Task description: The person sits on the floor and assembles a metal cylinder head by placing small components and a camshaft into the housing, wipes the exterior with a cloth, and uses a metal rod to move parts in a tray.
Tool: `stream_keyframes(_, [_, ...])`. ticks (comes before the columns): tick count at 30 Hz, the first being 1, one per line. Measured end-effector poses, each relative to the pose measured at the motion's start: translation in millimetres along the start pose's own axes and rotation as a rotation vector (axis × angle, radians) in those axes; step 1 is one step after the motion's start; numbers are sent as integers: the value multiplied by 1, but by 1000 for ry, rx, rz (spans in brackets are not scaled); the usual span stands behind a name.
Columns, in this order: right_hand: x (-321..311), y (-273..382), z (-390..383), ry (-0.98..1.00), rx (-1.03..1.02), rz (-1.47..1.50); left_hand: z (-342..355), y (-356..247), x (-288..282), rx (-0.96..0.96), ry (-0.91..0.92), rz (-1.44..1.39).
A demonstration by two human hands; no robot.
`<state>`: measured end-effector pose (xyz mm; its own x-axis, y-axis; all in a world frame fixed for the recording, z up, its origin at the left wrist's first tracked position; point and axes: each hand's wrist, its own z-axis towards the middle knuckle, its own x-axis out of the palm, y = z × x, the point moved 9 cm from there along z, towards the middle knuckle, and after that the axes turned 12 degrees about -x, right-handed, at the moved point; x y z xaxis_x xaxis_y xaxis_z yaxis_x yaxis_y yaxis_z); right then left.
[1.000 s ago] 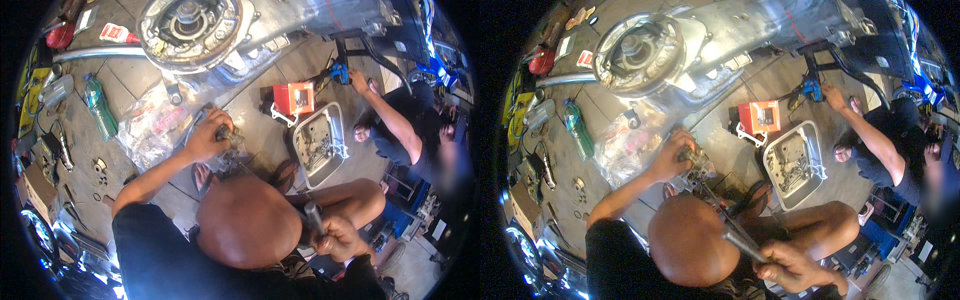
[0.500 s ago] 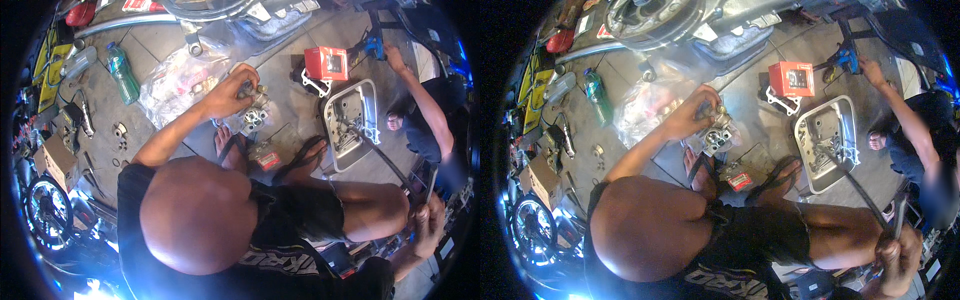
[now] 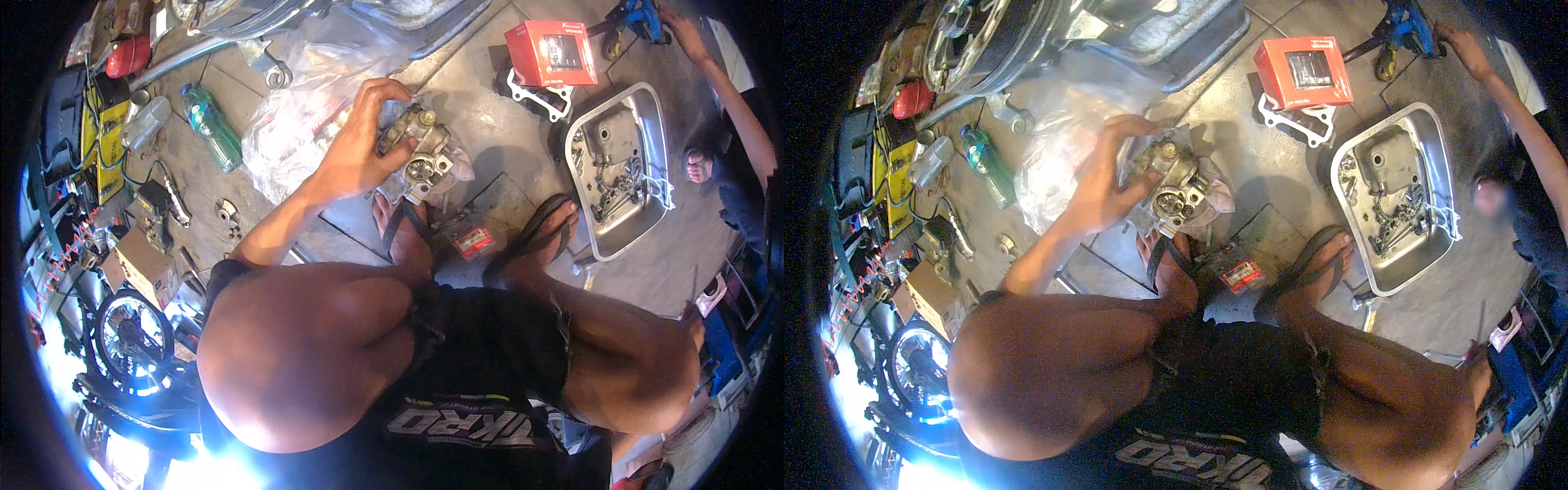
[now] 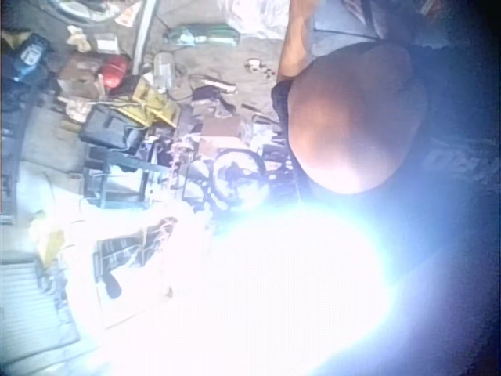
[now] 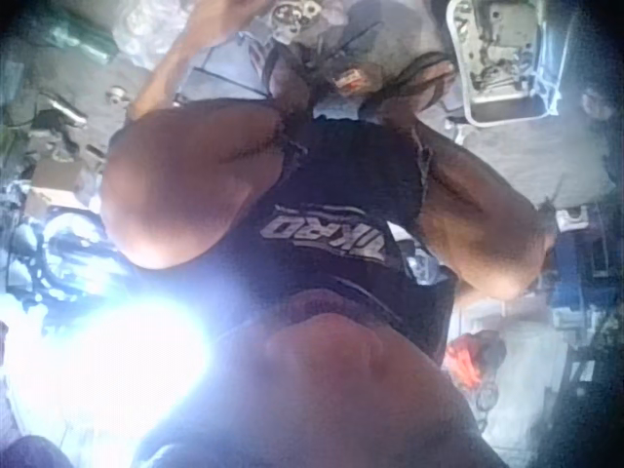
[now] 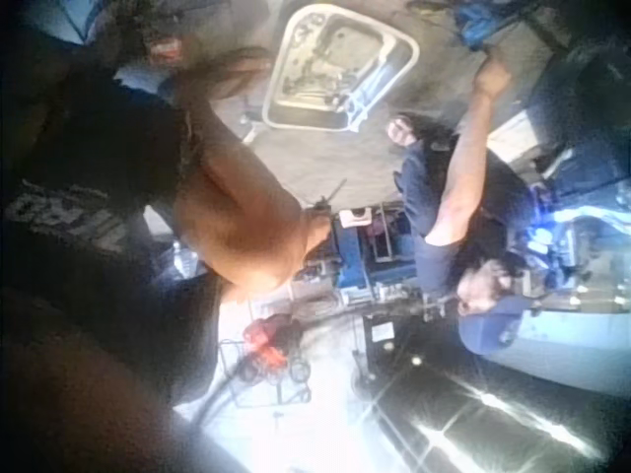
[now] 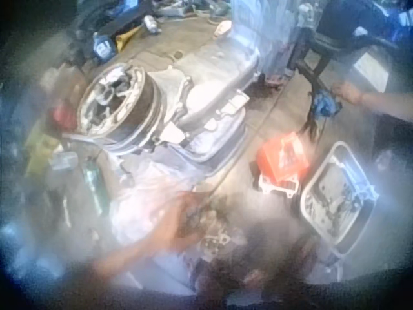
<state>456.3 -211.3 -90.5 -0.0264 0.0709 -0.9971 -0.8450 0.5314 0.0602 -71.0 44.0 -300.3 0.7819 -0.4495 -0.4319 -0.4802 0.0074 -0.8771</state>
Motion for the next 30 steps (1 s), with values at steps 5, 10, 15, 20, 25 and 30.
stream_keyframes(5, [54,-73,-43,-66,92,14,-39,-18,6,235,-32,295])
stream_keyframes(10, [99,-124,-61,-99,121,34,-73,-10,21,125,-113,520])
stream_keyframes(15, [130,-145,-64,-127,122,32,-78,-10,36,43,-187,565])
stream_keyframes(20, [141,-148,-48,-173,77,29,-75,-6,45,-5,-213,592])
stream_keyframes(25, [139,-142,-26,-238,29,42,-73,-1,49,-46,-232,618])
stream_keyframes(30, [146,-143,-16,-272,3,65,-71,-7,52,-16,-261,656])
